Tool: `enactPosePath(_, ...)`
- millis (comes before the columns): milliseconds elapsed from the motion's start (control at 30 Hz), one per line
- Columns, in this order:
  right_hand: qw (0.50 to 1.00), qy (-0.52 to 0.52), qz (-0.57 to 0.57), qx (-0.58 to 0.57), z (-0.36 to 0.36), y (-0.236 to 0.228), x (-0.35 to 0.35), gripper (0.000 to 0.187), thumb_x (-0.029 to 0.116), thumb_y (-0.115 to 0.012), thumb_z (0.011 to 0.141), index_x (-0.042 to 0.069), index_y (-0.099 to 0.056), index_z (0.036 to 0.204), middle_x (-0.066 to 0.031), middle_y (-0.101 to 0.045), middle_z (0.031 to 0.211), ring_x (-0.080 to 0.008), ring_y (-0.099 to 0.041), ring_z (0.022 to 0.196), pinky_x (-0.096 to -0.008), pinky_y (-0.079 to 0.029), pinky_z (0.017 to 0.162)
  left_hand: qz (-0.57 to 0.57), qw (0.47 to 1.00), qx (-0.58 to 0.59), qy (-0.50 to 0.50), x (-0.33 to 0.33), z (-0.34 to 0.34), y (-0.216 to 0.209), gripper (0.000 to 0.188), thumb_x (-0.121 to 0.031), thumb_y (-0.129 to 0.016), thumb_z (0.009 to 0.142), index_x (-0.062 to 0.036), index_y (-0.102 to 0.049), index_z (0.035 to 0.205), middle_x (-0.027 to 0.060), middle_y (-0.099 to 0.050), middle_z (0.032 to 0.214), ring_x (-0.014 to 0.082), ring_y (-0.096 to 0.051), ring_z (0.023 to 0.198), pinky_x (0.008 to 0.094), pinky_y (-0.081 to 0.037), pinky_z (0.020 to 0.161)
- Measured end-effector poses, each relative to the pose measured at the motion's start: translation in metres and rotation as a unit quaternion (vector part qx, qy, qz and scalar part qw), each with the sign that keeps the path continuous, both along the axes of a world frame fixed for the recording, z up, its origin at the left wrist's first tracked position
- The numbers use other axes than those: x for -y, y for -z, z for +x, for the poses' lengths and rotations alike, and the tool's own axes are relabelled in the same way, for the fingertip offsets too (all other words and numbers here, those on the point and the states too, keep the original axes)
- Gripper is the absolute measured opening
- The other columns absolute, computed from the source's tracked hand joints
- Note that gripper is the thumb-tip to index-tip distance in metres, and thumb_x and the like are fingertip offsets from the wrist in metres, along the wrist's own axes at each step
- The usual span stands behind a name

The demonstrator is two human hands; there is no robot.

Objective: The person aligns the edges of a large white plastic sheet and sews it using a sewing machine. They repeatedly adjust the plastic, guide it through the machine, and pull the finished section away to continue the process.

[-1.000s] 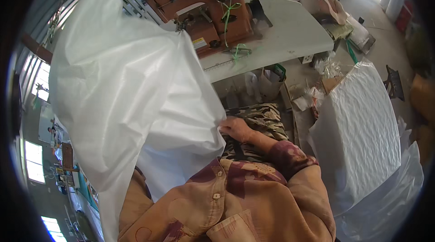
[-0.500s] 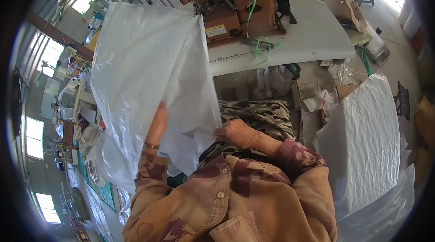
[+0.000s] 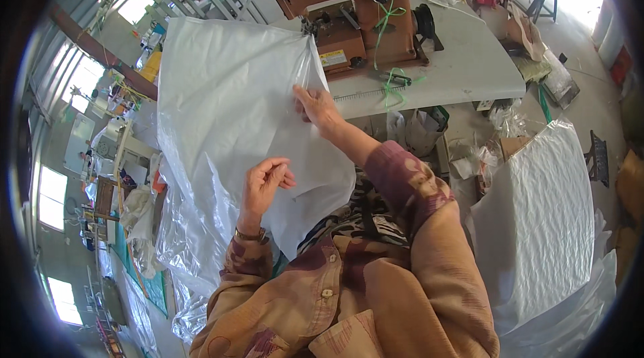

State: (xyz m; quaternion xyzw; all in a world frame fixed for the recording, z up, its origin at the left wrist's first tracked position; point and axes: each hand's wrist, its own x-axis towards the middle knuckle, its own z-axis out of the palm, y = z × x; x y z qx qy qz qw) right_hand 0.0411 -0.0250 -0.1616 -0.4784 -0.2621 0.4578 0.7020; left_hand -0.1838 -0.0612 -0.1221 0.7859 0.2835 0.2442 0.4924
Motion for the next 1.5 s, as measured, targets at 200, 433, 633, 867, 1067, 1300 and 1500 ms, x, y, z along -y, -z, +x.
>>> enactPosePath(200, 0.997, -0.029, 0.035, -0.068, -0.026, 0.019, 0.037, 0.024, 0.026, -0.062, 0.095, 0.002, -0.063, 0.097, -0.0081, -0.069, 0.084, -0.0189, -0.067, 0.079, -0.032, -0.053, 0.072, 0.148, 0.988, 0.024, -0.03, 0.031, -0.007, -0.056, 0.021, -0.009, -0.064, 0.097, 0.0024, -0.064, 0.114, 0.0102, -0.068, 0.086, 0.0174, -0.07, 0.075, 0.0276, -0.055, 0.067)
enactPosePath(433, 0.987, -0.085, 0.08, -0.115, -0.028, 0.079, 0.126, 0.019, 0.018, -0.051, 0.101, 0.002, -0.061, 0.097, -0.0062, -0.064, 0.08, -0.017, -0.063, 0.075, -0.0322, -0.053, 0.078, 0.436, 0.893, -0.038, -0.107, -0.003, 0.002, -0.035, 0.027, -0.008, -0.069, 0.089, -0.0005, -0.063, 0.114, 0.0142, -0.066, 0.101, 0.0287, -0.067, 0.088, 0.0355, -0.054, 0.075)
enactPosePath(633, 0.989, -0.062, 0.075, -0.108, -0.036, 0.062, 0.134, 0.026, 0.024, -0.049, 0.104, 0.005, -0.058, 0.088, -0.0027, -0.055, 0.07, -0.0133, -0.054, 0.064, -0.0272, -0.048, 0.069, 0.543, 0.81, -0.172, -0.139, -0.033, 0.042, 0.026, 0.057, -0.006, -0.068, 0.086, -0.0046, -0.049, 0.14, 0.0143, -0.039, 0.15, 0.0353, -0.039, 0.138, 0.0499, -0.034, 0.111)
enactPosePath(867, 0.99, -0.019, 0.131, -0.057, -0.039, 0.063, 0.141, 0.036, 0.03, -0.053, 0.105, 0.008, -0.052, 0.076, 0.0009, -0.051, 0.063, -0.0088, -0.048, 0.057, -0.0251, -0.042, 0.057, 0.537, 0.801, -0.205, -0.167, -0.056, 0.032, 0.038, 0.055, 0.003, -0.054, 0.084, -0.0027, -0.049, 0.139, 0.0162, -0.052, 0.128, 0.034, -0.051, 0.119, 0.0481, -0.041, 0.102)
enactPosePath(1067, 0.99, -0.034, 0.127, -0.046, -0.043, 0.057, 0.137, 0.025, 0.022, -0.06, 0.102, 0.006, -0.058, 0.083, 0.0007, -0.054, 0.063, -0.009, -0.05, 0.057, -0.0256, -0.042, 0.058, 0.473, 0.869, -0.076, -0.127, -0.059, 0.009, -0.008, 0.023, 0.001, -0.06, 0.088, 0.0005, -0.064, 0.11, 0.0116, -0.062, 0.087, 0.0292, -0.061, 0.08, 0.0372, -0.05, 0.07)
enactPosePath(1300, 0.986, -0.019, 0.164, 0.006, -0.047, 0.034, 0.134, 0.024, 0.024, -0.062, 0.101, 0.004, -0.062, 0.088, 0.0002, -0.057, 0.067, -0.0086, -0.054, 0.06, -0.0235, -0.044, 0.057, 0.042, 0.999, 0.033, -0.001, -0.031, 0.034, -0.048, 0.014, -0.013, -0.066, 0.097, 0.0, -0.064, 0.094, -0.0017, -0.059, 0.071, 0.004, -0.049, 0.064, 0.0221, -0.04, 0.057)
enactPosePath(1500, 0.984, -0.029, 0.146, 0.095, -0.049, 0.0, 0.139, 0.024, 0.023, -0.065, 0.099, 0.002, -0.062, 0.087, -0.0011, -0.058, 0.064, -0.0094, -0.057, 0.061, -0.026, -0.046, 0.057, 0.006, 0.999, 0.04, -0.006, -0.008, 0.05, -0.001, 0.015, -0.015, -0.067, 0.098, -0.0007, -0.064, 0.093, -0.0065, -0.058, 0.071, 0.0014, -0.046, 0.065, 0.0212, -0.039, 0.057)
